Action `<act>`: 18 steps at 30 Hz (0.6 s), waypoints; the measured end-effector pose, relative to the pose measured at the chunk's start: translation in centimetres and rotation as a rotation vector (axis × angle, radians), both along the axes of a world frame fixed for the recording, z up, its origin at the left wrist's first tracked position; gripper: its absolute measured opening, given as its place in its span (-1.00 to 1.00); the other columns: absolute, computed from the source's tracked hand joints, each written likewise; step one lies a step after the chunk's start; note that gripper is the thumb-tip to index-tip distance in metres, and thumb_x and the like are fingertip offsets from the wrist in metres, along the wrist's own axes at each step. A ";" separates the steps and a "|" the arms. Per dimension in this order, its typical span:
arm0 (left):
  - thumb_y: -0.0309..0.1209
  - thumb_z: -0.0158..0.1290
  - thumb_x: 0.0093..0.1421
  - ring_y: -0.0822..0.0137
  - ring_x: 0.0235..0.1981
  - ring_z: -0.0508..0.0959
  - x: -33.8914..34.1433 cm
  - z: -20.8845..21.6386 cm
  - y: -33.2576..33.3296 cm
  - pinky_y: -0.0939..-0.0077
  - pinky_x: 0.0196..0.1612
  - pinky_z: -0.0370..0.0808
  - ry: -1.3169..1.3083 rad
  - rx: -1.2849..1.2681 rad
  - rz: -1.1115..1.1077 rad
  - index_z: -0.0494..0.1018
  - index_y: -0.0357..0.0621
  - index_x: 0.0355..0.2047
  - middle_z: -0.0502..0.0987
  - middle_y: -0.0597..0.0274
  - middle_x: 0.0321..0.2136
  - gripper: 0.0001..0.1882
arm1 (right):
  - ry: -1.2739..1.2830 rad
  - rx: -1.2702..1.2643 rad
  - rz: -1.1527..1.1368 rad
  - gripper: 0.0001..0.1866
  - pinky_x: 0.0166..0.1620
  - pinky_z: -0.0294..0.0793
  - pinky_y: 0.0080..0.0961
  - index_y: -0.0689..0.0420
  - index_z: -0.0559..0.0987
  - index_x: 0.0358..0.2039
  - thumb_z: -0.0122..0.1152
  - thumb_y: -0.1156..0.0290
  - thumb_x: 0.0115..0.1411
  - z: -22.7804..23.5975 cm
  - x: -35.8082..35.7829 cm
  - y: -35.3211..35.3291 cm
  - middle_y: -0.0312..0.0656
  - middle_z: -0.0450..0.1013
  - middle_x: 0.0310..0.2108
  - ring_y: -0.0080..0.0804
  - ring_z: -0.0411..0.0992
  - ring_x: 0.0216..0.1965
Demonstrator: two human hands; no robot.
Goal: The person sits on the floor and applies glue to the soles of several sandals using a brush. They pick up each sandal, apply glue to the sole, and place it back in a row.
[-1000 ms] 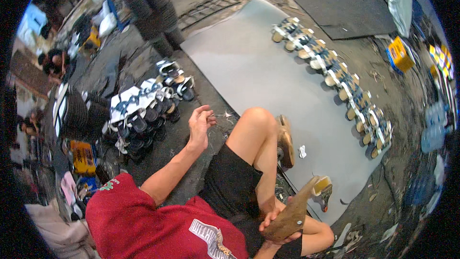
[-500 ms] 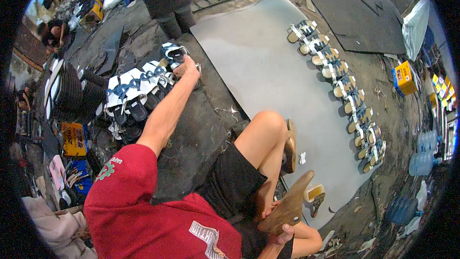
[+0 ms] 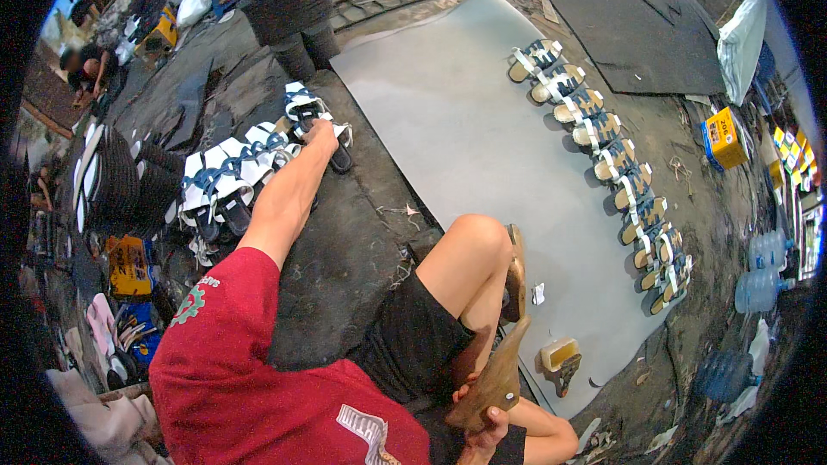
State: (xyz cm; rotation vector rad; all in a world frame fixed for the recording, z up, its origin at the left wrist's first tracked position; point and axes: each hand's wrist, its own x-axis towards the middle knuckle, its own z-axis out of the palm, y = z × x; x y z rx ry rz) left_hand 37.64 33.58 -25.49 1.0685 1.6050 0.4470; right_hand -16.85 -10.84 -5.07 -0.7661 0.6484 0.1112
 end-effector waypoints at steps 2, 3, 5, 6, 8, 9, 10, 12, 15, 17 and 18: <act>-0.03 0.07 0.36 -0.21 0.29 0.37 -1.6 1.1 -1.8 -0.11 0.29 0.29 -0.086 0.036 -0.040 0.28 -0.15 0.31 0.41 -0.25 0.24 -0.35 | -0.011 -0.019 0.009 -0.09 -0.08 0.56 -0.11 0.34 0.35 0.20 0.30 0.04 -0.11 -0.3 0.2 -0.1 0.04 0.42 -0.02 -0.14 0.51 -0.14; -0.12 0.06 0.34 -0.06 0.13 0.54 -2.4 1.8 -2.5 0.04 0.14 0.49 0.001 0.150 -0.070 0.23 -0.27 0.33 0.41 -0.16 0.26 -0.32 | -0.019 -0.026 0.017 -0.10 -0.08 0.55 -0.11 0.34 0.35 0.20 0.29 0.03 -0.10 -0.3 0.4 -0.1 0.04 0.42 -0.02 -0.14 0.52 -0.14; -0.11 0.06 0.35 -0.09 0.13 0.53 -4.3 4.9 -4.7 0.05 0.16 0.47 -0.117 0.157 -0.112 0.24 -0.29 0.33 0.43 -0.18 0.25 -0.33 | -0.031 -0.045 0.019 -0.10 -0.09 0.55 -0.12 0.35 0.35 0.20 0.28 0.04 -0.09 0.3 0.7 0.0 0.05 0.43 -0.01 -0.14 0.52 -0.15; -0.11 0.06 0.36 -0.10 0.14 0.53 -5.1 6.0 -5.5 0.05 0.18 0.46 -0.177 0.166 -0.132 0.25 -0.29 0.33 0.43 -0.19 0.24 -0.33 | -0.038 -0.049 0.021 -0.11 -0.09 0.55 -0.13 0.35 0.35 0.20 0.27 0.04 -0.09 0.7 0.9 0.3 0.05 0.43 0.00 -0.14 0.52 -0.16; -0.04 -0.01 0.39 -0.18 0.23 0.45 -7.9 5.6 -6.1 0.10 0.26 0.37 -0.267 0.186 -0.190 0.27 -0.47 0.27 0.43 -0.30 0.21 -0.30 | -0.052 -0.051 0.040 -0.11 -0.11 0.54 -0.14 0.35 0.35 0.20 0.27 0.04 -0.08 1.0 1.5 0.5 0.06 0.42 0.01 -0.13 0.52 -0.15; -0.01 0.00 0.38 -0.13 0.19 0.49 -10.0 6.8 -10.0 0.14 0.25 0.37 -0.320 0.240 -0.251 0.32 -0.50 0.22 0.46 -0.29 0.19 -0.28 | -0.054 -0.074 0.011 -0.11 -0.11 0.54 -0.14 0.35 0.35 0.20 0.27 0.05 -0.08 1.3 1.3 0.6 0.06 0.42 0.01 -0.13 0.52 -0.15; 0.03 0.03 0.36 -0.09 0.15 0.51 -13.0 6.8 -10.5 0.16 0.23 0.38 -0.368 0.202 -0.352 0.35 -0.51 0.19 0.50 -0.26 0.14 -0.26 | -0.060 -0.073 0.020 -0.11 -0.11 0.54 -0.14 0.35 0.35 0.20 0.28 0.05 -0.08 1.4 1.6 0.5 0.06 0.42 0.02 -0.13 0.52 -0.15; -0.04 0.01 0.42 0.00 0.11 0.53 -18.5 5.1 -11.6 0.19 0.18 0.38 -0.503 0.248 -0.530 0.42 -0.37 0.18 0.55 -0.14 0.09 -0.40 | -0.073 -0.075 0.017 -0.11 -0.12 0.54 -0.14 0.35 0.34 0.21 0.28 0.05 -0.08 1.4 1.9 0.7 0.06 0.41 0.02 -0.12 0.51 -0.15; -0.07 -0.02 0.45 0.04 0.06 0.55 -26.5 7.8 -12.6 0.21 0.17 0.39 -0.357 0.298 -0.739 0.44 -0.34 0.16 0.58 -0.09 0.04 -0.45 | -0.095 -0.029 -0.009 -0.09 -0.19 0.52 -0.14 0.31 0.31 0.26 0.31 0.07 -0.06 0.7 1.5 0.6 0.07 0.41 -0.01 -0.12 0.50 -0.18; -0.07 -0.02 0.46 0.03 0.03 0.56 -30.0 7.7 -12.4 0.20 0.14 0.40 -0.349 0.354 -0.805 0.44 -0.36 0.14 0.60 -0.09 0.00 -0.46 | -0.089 -0.027 -0.011 -0.08 -0.22 0.51 -0.15 0.27 0.30 0.28 0.32 0.07 -0.06 0.6 1.6 0.4 0.07 0.41 -0.03 -0.12 0.50 -0.21; -0.08 -0.02 0.46 0.02 0.03 0.57 -31.8 7.5 -12.2 0.19 0.13 0.40 -0.273 0.347 -0.836 0.45 -0.37 0.13 0.61 -0.11 0.00 -0.46 | -0.078 -0.034 -0.012 -0.08 -0.20 0.51 -0.16 0.28 0.30 0.27 0.31 0.07 -0.07 0.6 1.7 0.3 0.06 0.41 -0.01 -0.12 0.50 -0.20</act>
